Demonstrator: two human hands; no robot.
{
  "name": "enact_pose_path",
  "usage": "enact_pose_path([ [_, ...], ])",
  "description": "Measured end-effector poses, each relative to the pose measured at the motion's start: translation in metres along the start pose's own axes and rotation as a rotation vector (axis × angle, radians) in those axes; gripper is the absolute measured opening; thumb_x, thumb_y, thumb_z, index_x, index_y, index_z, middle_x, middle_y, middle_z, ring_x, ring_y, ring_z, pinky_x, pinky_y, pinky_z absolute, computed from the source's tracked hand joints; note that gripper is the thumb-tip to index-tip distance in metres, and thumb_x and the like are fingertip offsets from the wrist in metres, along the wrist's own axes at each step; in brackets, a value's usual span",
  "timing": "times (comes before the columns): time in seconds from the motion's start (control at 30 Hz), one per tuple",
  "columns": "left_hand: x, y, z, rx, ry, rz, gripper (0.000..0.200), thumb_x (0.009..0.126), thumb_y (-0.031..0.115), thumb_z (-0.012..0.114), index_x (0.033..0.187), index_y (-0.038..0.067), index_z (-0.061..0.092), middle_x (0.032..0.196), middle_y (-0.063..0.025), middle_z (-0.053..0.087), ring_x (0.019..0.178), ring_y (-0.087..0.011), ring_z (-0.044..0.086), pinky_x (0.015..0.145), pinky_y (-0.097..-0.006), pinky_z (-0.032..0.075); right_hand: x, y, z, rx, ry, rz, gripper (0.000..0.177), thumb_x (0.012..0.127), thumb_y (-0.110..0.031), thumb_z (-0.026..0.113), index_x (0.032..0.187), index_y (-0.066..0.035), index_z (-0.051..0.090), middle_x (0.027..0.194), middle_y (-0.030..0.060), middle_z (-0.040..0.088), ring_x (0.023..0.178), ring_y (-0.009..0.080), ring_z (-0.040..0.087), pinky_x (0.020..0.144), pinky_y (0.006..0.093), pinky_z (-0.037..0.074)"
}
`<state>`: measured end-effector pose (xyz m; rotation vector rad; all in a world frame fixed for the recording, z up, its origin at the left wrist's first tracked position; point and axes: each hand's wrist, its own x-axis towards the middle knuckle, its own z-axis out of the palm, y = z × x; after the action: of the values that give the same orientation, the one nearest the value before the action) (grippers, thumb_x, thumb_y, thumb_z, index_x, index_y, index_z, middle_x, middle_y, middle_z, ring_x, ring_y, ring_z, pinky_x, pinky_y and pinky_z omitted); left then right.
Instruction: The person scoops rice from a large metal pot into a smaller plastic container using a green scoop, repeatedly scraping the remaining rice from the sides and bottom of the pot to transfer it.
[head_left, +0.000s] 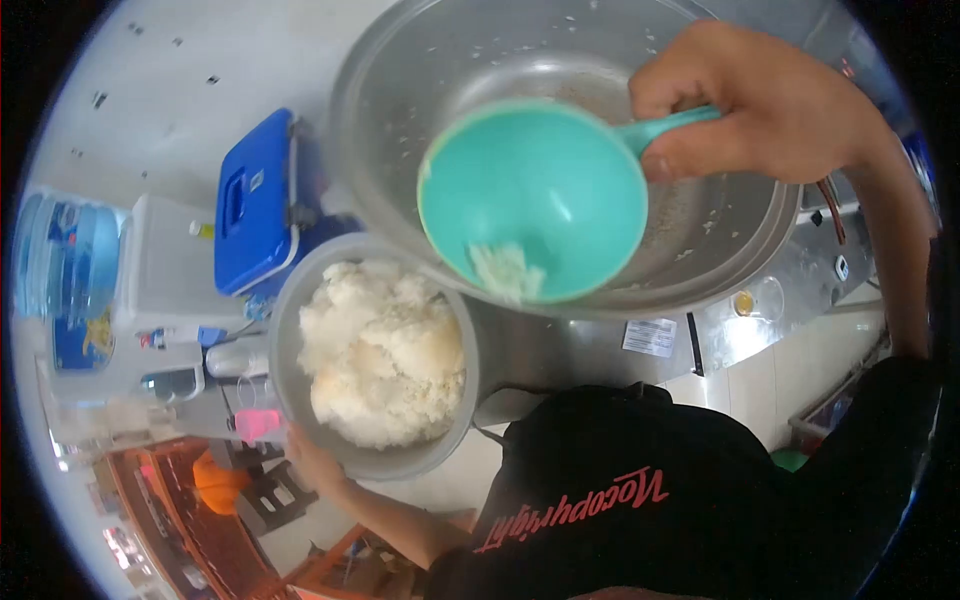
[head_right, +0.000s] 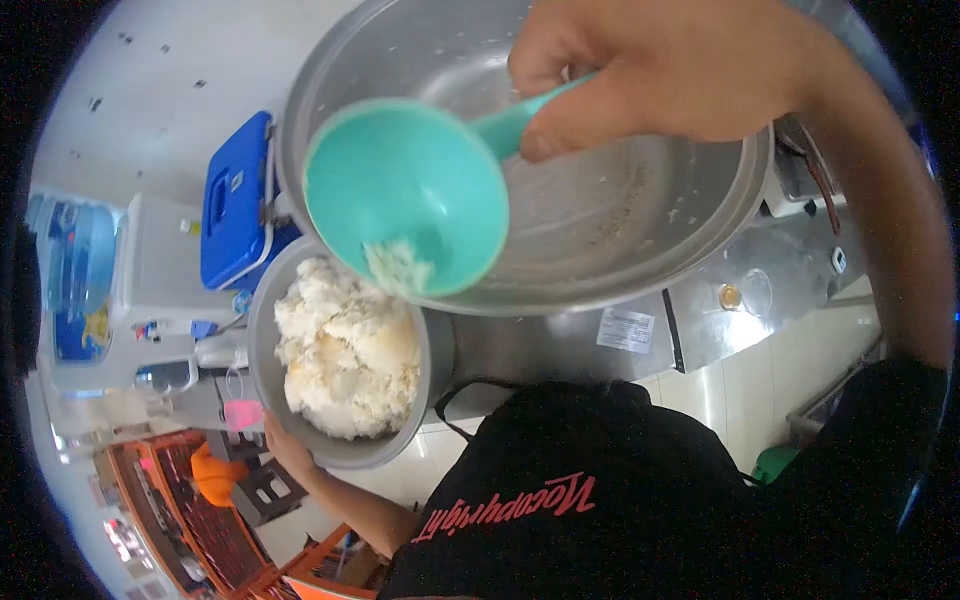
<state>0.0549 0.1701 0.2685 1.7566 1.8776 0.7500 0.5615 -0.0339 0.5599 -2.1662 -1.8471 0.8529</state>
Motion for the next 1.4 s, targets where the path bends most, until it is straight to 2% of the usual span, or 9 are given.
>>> enact_pose_path([
  [0.13, 0.006, -0.022, 0.006, -0.193, 0.000, -0.035, 0.053, 0.107, 0.029, 0.038, 0.145, -0.007, 0.048, 0.153, -0.0242, 0.045, 0.144, -0.0355, 0.040, 0.121, -0.0404, 0.028, 0.008, -0.034, 0.025, 0.020, 0.304, -0.131, 0.022, 0.087, -0.019, 0.074, 0.084, -0.001, 0.061, 0.069, 0.0030, 0.054, 0.059, 0.0086, 0.050, 0.054, 0.0297, 0.037],
  [0.23, 0.008, -0.021, 0.014, -0.467, 0.029, -0.038, 0.045, 0.106, 0.025, 0.044, 0.131, -0.009, 0.058, 0.132, -0.0244, 0.060, 0.123, -0.0334, 0.057, 0.105, -0.0391, 0.043, 0.004, -0.074, 0.071, 0.117, 0.708, -0.205, 0.020, 0.088, -0.016, 0.073, 0.092, -0.001, 0.062, 0.074, 0.0025, 0.054, 0.062, 0.0076, 0.051, 0.054, 0.0293, 0.039],
  [0.37, 0.005, -0.005, 0.003, -0.332, -0.046, 0.019, 0.045, 0.106, 0.030, 0.045, 0.115, -0.010, 0.062, 0.117, -0.0229, 0.066, 0.109, -0.0317, 0.061, 0.093, -0.0403, 0.047, 0.021, -0.120, 0.163, -0.461, 0.764, -0.208, 0.025, 0.089, -0.009, 0.070, 0.110, 0.000, 0.061, 0.085, 0.0117, 0.062, 0.072, 0.0197, 0.063, 0.064, 0.0334, 0.050],
  [0.43, -0.001, 0.013, -0.003, -0.227, 0.008, -0.093, 0.049, 0.107, 0.040, 0.048, 0.102, -0.006, 0.063, 0.097, -0.0120, 0.065, 0.088, -0.0181, 0.056, 0.082, -0.0346, 0.046, 0.041, -0.119, 0.199, -0.375, 0.752, -0.220, 0.016, 0.089, -0.012, 0.067, 0.101, -0.004, 0.059, 0.084, 0.0134, 0.064, 0.067, 0.0330, 0.065, 0.059, 0.0434, 0.052],
  [0.67, 0.002, -0.001, 0.011, -0.313, 0.066, -0.010, 0.046, 0.105, 0.038, 0.051, 0.097, -0.007, 0.060, 0.089, -0.0119, 0.061, 0.082, -0.0207, 0.053, 0.077, -0.0380, 0.046, 0.062, -0.123, 0.232, -0.021, 0.938, -0.175, 0.019, 0.091, -0.015, 0.067, 0.106, -0.005, 0.061, 0.089, 0.0158, 0.066, 0.077, 0.0366, 0.068, 0.065, 0.0445, 0.054],
  [0.73, 0.002, -0.007, 0.014, -0.369, 0.058, 0.026, 0.050, 0.104, 0.039, 0.049, 0.111, -0.008, 0.061, 0.104, -0.0267, 0.066, 0.095, -0.0362, 0.061, 0.088, -0.0442, 0.047, 0.065, -0.119, 0.252, 0.005, 0.755, -0.174, 0.025, 0.090, -0.015, 0.069, 0.112, -0.005, 0.063, 0.091, 0.0156, 0.066, 0.080, 0.0364, 0.067, 0.068, 0.0458, 0.054],
  [0.87, -0.003, 0.005, 0.005, -0.344, 0.033, 0.033, 0.045, 0.105, 0.036, 0.051, 0.104, -0.009, 0.059, 0.091, -0.0146, 0.061, 0.086, -0.0226, 0.053, 0.082, -0.0382, 0.046, 0.058, -0.103, 0.283, 0.108, 0.967, -0.156, 0.028, 0.088, -0.015, 0.070, 0.114, -0.005, 0.063, 0.093, 0.0146, 0.066, 0.084, 0.0351, 0.068, 0.069, 0.0467, 0.054],
  [0.93, -0.003, 0.005, 0.006, -0.368, 0.025, 0.048, 0.047, 0.104, 0.037, 0.051, 0.110, -0.009, 0.059, 0.096, -0.0182, 0.062, 0.088, -0.0276, 0.056, 0.085, -0.0401, 0.047, 0.048, -0.088, 0.297, -0.014, 0.741, -0.110, 0.029, 0.087, -0.016, 0.071, 0.114, -0.007, 0.064, 0.094, 0.0137, 0.066, 0.086, 0.0343, 0.068, 0.068, 0.0460, 0.054],
  [1.4, 0.007, -0.015, 0.015, -0.410, 0.039, 0.067, 0.043, 0.106, 0.034, 0.049, 0.105, -0.009, 0.058, 0.098, -0.0161, 0.063, 0.090, -0.0245, 0.057, 0.083, -0.0385, 0.048, 0.028, -0.056, 0.344, 0.356, 0.937, -0.066, 0.032, 0.091, -0.021, 0.070, 0.118, -0.004, 0.064, 0.098, 0.0202, 0.070, 0.083, 0.0384, 0.069, 0.070, 0.0447, 0.057],
])
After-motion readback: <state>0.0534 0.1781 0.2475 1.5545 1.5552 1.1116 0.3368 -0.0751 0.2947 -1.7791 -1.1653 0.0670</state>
